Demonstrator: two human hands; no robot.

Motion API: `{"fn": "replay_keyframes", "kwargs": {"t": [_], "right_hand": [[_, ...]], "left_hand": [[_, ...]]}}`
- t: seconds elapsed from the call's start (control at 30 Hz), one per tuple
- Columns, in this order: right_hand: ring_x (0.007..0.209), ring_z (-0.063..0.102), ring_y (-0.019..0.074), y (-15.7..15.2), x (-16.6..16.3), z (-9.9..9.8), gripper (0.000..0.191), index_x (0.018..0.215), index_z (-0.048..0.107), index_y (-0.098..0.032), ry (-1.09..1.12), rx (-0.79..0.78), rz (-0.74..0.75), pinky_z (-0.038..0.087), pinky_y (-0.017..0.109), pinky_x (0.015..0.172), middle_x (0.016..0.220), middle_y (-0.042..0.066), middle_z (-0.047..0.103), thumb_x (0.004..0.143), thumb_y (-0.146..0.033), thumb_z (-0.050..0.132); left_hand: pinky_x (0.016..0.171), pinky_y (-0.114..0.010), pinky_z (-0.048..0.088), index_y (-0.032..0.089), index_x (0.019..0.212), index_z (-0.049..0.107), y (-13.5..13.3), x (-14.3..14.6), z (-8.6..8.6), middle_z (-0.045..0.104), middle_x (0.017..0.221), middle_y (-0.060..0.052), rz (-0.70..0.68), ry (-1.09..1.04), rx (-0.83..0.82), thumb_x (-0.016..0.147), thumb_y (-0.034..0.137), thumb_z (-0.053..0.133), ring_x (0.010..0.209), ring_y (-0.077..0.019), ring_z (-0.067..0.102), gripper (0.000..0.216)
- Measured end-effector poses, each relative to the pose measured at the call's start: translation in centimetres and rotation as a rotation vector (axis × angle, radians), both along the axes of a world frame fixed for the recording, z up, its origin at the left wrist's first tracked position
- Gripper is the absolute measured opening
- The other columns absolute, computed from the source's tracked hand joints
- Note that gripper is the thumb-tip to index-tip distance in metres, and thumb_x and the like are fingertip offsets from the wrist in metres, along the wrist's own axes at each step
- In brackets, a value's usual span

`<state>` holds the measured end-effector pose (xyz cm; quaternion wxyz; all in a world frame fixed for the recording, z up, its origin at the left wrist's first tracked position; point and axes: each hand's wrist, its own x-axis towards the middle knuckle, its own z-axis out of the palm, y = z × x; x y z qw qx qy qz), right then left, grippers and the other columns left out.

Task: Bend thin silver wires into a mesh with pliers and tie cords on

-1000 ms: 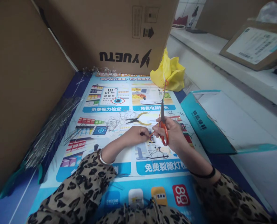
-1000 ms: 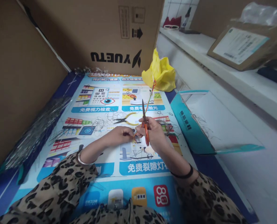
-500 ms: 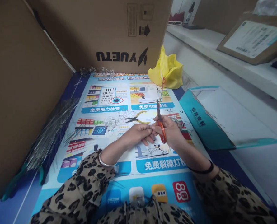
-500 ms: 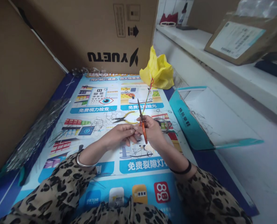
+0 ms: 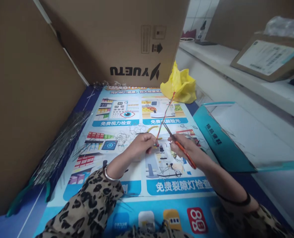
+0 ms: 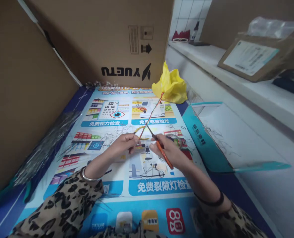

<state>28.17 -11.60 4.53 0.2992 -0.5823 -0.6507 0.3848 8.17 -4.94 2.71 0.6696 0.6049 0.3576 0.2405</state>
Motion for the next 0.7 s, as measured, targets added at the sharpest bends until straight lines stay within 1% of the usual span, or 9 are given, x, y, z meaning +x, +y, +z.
{"fn": "replay_keyframes", "kwargs": {"t": [0.1,0.2,0.3,0.43,0.6,0.7], "right_hand": [[0.062,0.047,0.0116,-0.3,0.2,-0.1,0.030,0.098,0.047,-0.020,-0.191,-0.008,0.136,0.039,0.025,0.059,0.070,-0.002,0.050,0.081,-0.045,0.050],[0.063,0.049,0.0129,-0.5,0.1,-0.4,0.033,0.098,0.045,-0.020,-0.264,-0.056,0.210,0.038,0.026,0.059,0.072,-0.001,0.052,0.080,-0.047,0.050],[0.064,0.049,0.0136,-0.6,0.1,-0.4,0.033,0.097,0.044,-0.020,-0.273,-0.063,0.232,0.037,0.025,0.059,0.073,-0.001,0.053,0.080,-0.048,0.050],[0.063,0.048,0.0132,-0.8,0.4,-0.2,0.030,0.095,0.044,-0.021,-0.256,-0.049,0.244,0.037,0.025,0.059,0.072,-0.002,0.051,0.082,-0.048,0.047],[0.065,0.046,0.0123,-0.6,0.0,-0.2,0.029,0.095,0.045,-0.020,-0.157,-0.012,0.323,0.037,0.024,0.059,0.075,-0.001,0.049,0.083,-0.046,0.047],[0.065,0.045,0.0120,-0.5,-0.4,-0.4,0.027,0.094,0.046,-0.019,-0.139,0.025,0.324,0.037,0.024,0.059,0.076,0.000,0.049,0.084,-0.045,0.046]], "left_hand": [[0.044,-0.017,0.031,0.013,0.075,0.057,0.1,-0.3,0.3,0.047,0.042,0.005,0.028,-0.026,0.035,0.080,0.033,0.050,0.038,-0.0045,0.039,0.022],[0.044,-0.017,0.030,0.014,0.075,0.057,0.2,-0.4,0.6,0.046,0.042,0.005,0.030,-0.054,0.024,0.079,0.033,0.050,0.038,-0.0049,0.038,0.021],[0.043,-0.017,0.030,0.014,0.073,0.056,0.2,-0.5,0.9,0.045,0.042,0.005,0.053,-0.068,0.021,0.078,0.033,0.051,0.038,-0.0052,0.038,0.020],[0.045,-0.018,0.030,0.014,0.075,0.056,0.3,-0.7,1.5,0.045,0.044,0.005,0.097,-0.099,0.065,0.079,0.031,0.049,0.040,-0.0051,0.039,0.019],[0.045,-0.018,0.030,0.013,0.075,0.057,0.0,-0.5,1.3,0.046,0.044,0.005,-0.023,-0.021,0.054,0.078,0.029,0.050,0.039,-0.0055,0.039,0.018],[0.043,-0.018,0.031,0.013,0.075,0.057,-0.3,-0.2,0.9,0.046,0.043,0.005,-0.063,0.013,0.029,0.078,0.031,0.050,0.038,-0.0059,0.040,0.019]]}}
